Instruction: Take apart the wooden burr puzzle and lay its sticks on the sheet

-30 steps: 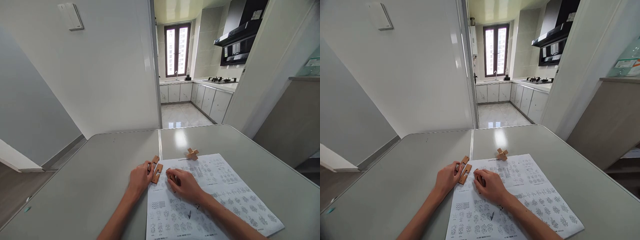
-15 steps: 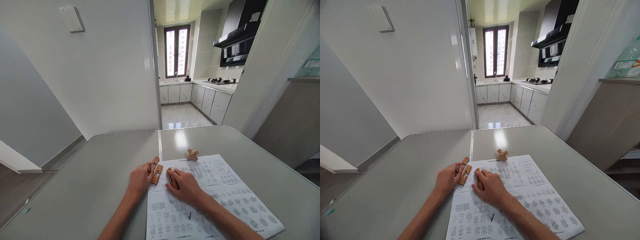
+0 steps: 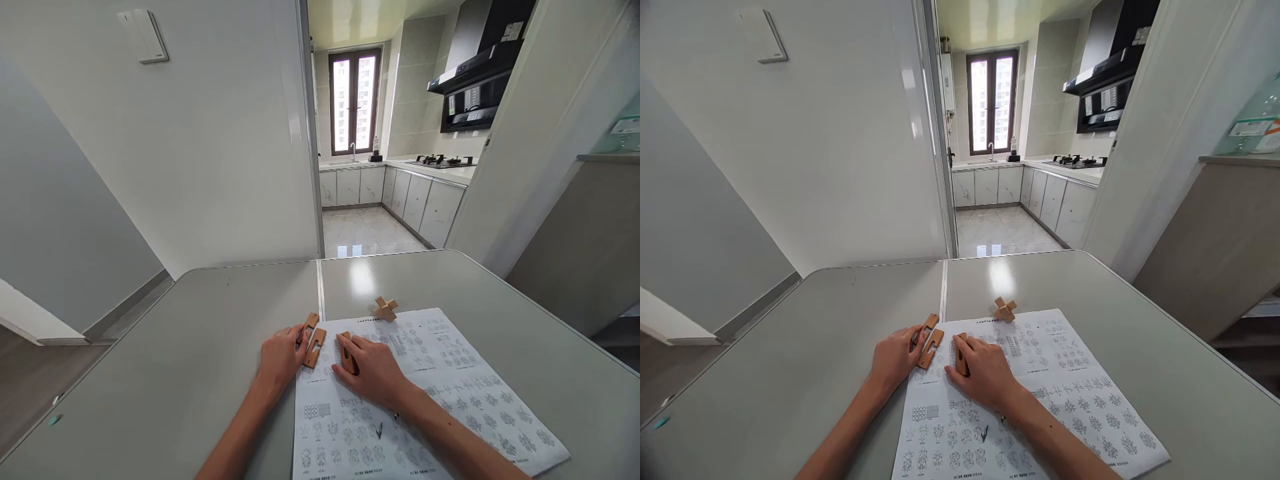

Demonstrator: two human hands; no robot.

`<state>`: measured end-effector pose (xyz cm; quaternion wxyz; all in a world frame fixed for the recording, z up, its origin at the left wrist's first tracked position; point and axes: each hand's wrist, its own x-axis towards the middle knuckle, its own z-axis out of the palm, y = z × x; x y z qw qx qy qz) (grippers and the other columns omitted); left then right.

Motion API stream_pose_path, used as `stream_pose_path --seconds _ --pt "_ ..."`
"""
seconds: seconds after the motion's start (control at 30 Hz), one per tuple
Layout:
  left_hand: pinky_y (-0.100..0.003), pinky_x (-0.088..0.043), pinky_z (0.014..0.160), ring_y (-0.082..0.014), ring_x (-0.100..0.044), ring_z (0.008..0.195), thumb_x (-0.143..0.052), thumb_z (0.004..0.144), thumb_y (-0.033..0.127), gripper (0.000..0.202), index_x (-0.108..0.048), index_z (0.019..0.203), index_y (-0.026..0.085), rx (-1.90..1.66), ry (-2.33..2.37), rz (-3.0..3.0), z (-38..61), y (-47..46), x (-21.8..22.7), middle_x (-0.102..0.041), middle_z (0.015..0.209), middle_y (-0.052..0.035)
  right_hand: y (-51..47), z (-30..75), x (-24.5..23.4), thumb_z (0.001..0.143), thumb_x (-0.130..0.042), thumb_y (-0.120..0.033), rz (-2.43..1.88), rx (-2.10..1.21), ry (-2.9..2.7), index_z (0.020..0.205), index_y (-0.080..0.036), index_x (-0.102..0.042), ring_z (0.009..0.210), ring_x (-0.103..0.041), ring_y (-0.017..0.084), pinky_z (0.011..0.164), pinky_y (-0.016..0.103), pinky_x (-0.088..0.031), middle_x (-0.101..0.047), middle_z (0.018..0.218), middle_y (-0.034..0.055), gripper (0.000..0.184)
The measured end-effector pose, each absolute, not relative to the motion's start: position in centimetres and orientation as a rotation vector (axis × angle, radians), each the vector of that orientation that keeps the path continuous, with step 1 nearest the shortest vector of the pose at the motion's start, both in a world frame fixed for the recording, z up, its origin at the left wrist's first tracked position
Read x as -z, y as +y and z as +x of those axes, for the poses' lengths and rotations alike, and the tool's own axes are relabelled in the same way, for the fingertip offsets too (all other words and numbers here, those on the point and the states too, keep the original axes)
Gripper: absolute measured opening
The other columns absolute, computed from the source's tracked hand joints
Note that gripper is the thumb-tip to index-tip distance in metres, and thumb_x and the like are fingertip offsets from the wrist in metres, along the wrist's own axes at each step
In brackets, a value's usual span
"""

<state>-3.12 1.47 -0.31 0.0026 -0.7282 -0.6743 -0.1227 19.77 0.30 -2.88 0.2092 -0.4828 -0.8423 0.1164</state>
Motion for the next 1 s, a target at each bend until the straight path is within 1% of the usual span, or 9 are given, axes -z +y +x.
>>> stream_pose_path --seconds 0.17,0.27,0.37,0.5,0.63,0.7,0.8,0.9,1.0 --pt "-0.028 -0.044 0.071 -0.0217 -0.072 0.1 -0.041 0.105 0.038 0.035 -0.071 0.122 0.03 0.372 -2.121 -2.309 -3.13 1.52 0.27 -0.08 0.109 -0.0032 0.31 19.93 2.87 0.092 -0.063 -0.049 -1.279 -0.339 -2.369 0.142 -0.023 -0.056 0.087 -0.07 0.027 0.074 0.037 -0.051 -0.072 0.109 0.0095 0.056" --pt "-0.028 -0.044 0.071 -0.022 -0.072 0.098 -0.042 0.105 0.041 0.036 -0.071 0.123 0.031 0.336 -2.123 -2.316 -3.1 1.55 0.16 -0.079 0.108 -0.0036 0.36 20.12 2.8 0.091 -0.065 -0.049 -1.238 -0.359 -2.391 0.143 -0.025 -0.054 0.087 -0.07 0.027 0.073 0.037 -0.051 -0.071 0.108 0.0089 0.059" --pt "-0.027 -0.044 0.07 -0.0219 -0.072 0.095 -0.042 0.105 0.042 0.037 -0.072 0.125 0.032 0.307 -2.127 -2.314 -3.07 1.53 0.04 -0.079 0.105 -0.0042 0.43 20.32 2.76 0.09 -0.068 -0.048 -1.209 -0.38 -2.41 0.144 -0.025 -0.053 0.09 -0.07 0.027 0.075 0.037 -0.052 -0.07 0.113 0.0088 0.061" --pt "-0.028 -0.044 0.068 -0.0211 -0.072 0.09 -0.041 0.106 0.043 0.037 -0.072 0.125 0.034 0.307 -2.121 -2.318 -3.09 1.45 0.02 -0.078 0.101 -0.0035 0.36 20.47 2.75 0.09 -0.069 -0.042 -1.122 -0.425 -2.431 0.144 -0.027 -0.052 0.09 -0.069 0.025 0.075 0.035 -0.052 -0.068 0.114 0.0069 0.059" --pt "-0.029 -0.044 0.068 -0.0204 -0.073 0.089 -0.04 0.106 0.041 0.038 -0.07 0.126 0.031 0.338 -2.089 -2.314 -3.09 1.4 0.18 -0.078 0.109 -0.0035 0.16 20.43 2.7 0.091 -0.068 -0.038 -1.045 -0.477 -2.43 0.145 -0.03 -0.049 0.085 -0.069 0.021 0.074 0.035 -0.053 -0.065 0.125 0.0069 0.057" --pt "-0.029 -0.044 0.068 -0.0202 -0.073 0.087 -0.04 0.106 0.04 0.038 -0.068 0.129 0.028 0.358 -2.089 -2.293 -3.05 1.39 0.26 -0.078 0.112 -0.0039 0.11 20.42 2.69 0.092 -0.067 -0.036 -1.019 -0.498 -2.425 0.145 -0.03 -0.049 0.09 -0.07 0.023 0.077 0.036 -0.054 -0.063 0.132 0.0077 0.056" --pt "-0.029 -0.043 0.067 -0.0197 -0.073 0.083 -0.04 0.106 0.042 0.039 -0.065 0.131 0.026 0.377 -2.113 -2.278 -3.08 1.43 0.28 -0.079 0.106 -0.0044 0.09 20.48 2.67 0.092 -0.065 -0.032 -0.985 -0.518 -2.412 0.145 -0.029 -0.048 0.104 -0.07 0.025 0.082 0.037 -0.055 -0.061 0.138 0.0092 0.056" --pt "-0.028 -0.042 0.066 -0.0194 -0.073 0.083 -0.038 0.107 0.043 0.039 -0.065 0.128 0.025 0.406 -2.122 -2.261 -3.38 1.59 0.18 -0.079 0.101 -0.0045 0.06 20.51 2.64 0.094 -0.061 -0.03 -0.961 -0.515 -2.404 0.143 -0.027 -0.049 0.101 -0.07 0.024 0.082 0.035 -0.054 -0.063 0.136 0.0096 0.051" --pt "-0.027 -0.041 0.066 -0.0194 -0.073 0.083 -0.037 0.107 0.04 0.037 -0.066 0.123 0.024 0.425 -2.161 -2.198 -3.95 1.91 0.03 -0.08 0.098 -0.0043 -0.02 20.37 2.67 0.097 -0.057 -0.026 -0.945 -0.497 -2.395 0.135 -0.026 -0.055 0.092 -0.071 0.02 0.076 0.031 -0.052 -0.067 0.127 0.0077 0.038"
